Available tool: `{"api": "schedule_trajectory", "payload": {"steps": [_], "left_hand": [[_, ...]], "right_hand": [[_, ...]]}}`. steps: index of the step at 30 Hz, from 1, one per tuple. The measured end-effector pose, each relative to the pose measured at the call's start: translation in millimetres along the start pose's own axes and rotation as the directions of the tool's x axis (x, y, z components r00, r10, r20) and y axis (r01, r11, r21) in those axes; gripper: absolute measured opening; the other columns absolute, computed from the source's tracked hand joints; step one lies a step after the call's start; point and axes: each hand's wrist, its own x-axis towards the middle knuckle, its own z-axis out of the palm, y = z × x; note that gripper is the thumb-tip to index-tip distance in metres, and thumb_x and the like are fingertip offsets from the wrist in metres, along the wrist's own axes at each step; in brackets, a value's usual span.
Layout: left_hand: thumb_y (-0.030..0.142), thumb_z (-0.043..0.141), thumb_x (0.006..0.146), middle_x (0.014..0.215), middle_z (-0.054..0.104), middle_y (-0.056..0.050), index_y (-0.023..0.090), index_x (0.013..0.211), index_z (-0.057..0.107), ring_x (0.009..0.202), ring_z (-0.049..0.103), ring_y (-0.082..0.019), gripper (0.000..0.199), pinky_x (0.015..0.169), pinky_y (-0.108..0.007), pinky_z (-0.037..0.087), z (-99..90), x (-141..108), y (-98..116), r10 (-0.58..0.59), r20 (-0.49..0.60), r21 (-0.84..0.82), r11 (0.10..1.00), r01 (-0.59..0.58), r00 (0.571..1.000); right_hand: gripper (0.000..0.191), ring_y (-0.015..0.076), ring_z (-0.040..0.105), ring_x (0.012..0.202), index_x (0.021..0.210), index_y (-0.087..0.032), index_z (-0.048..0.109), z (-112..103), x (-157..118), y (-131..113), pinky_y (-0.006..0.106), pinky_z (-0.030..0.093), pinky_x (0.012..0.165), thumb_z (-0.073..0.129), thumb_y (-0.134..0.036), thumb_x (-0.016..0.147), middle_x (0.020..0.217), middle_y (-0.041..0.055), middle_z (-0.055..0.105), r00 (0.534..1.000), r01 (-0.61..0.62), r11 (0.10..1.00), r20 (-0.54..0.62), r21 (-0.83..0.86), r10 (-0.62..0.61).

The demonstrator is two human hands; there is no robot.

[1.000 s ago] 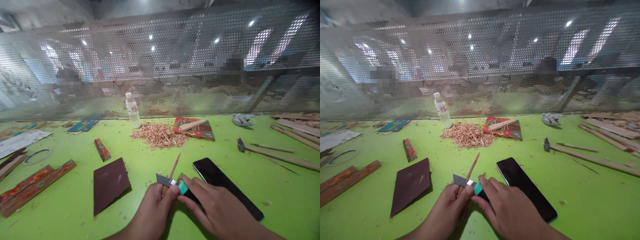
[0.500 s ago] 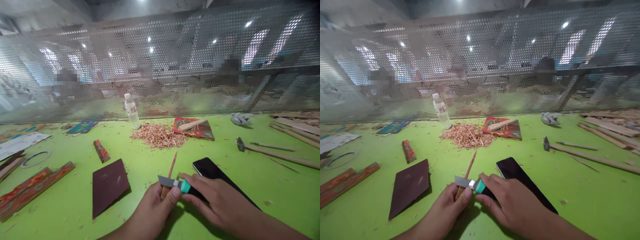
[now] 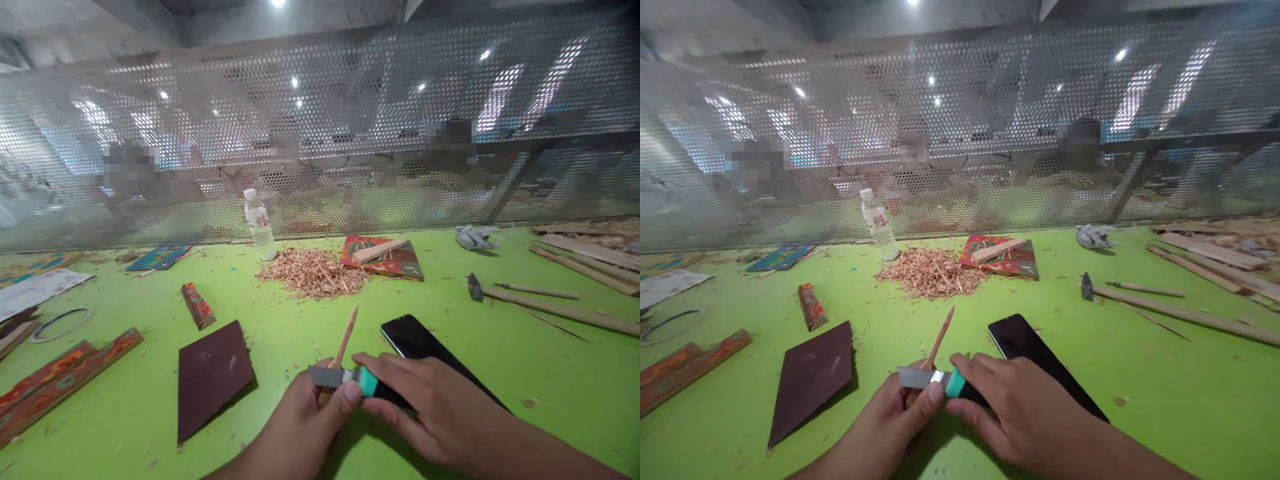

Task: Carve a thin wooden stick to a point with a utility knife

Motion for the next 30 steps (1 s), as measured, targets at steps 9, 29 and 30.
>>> {"api": "schedule_trajectory", "payload": {"steps": [9,29,30], "left_hand": [[0.073,0.066,0.089,0.065,0.037,0.007,0.021,0.073,0.053,0.063,0.031,-0.012,0.056,0.061,-0.026,0.032,1.2,1,-12,-0.056,-0.119,0.107,0.992,0.069,0.991],[0.078,0.062,0.088,0.049,0.030,0.009,0.023,0.058,0.039,0.050,0.024,-0.009,0.066,0.051,-0.027,0.020,3.1,-1,-6,-0.120,-0.176,0.161,0.976,0.149,0.977],[0.079,0.060,0.088,0.048,0.031,0.009,0.023,0.058,0.039,0.050,0.025,-0.009,0.067,0.050,-0.028,0.020,3.1,-1,-7,-0.125,-0.170,0.167,0.974,0.154,0.977]], "right_hand": [[0.049,0.0289,0.079,0.086,0.136,-0.010,0.064,3,-1,-5,0.039,0.062,0.067,0.039,-0.045,0.112,0.109,0.0155,0.080,0.999,0.008,0.995,-0.044,-0.095,-0.012],[0.049,0.0232,0.079,0.077,0.128,-0.010,0.064,15,0,-14,0.034,0.059,0.055,0.032,-0.045,0.115,0.098,0.0113,0.081,0.971,0.023,0.976,-0.228,-0.219,-0.074],[0.049,0.0229,0.079,0.076,0.129,-0.010,0.063,15,1,-14,0.033,0.059,0.055,0.032,-0.045,0.115,0.097,0.0111,0.080,0.969,0.023,0.974,-0.234,-0.227,-0.077]]}}
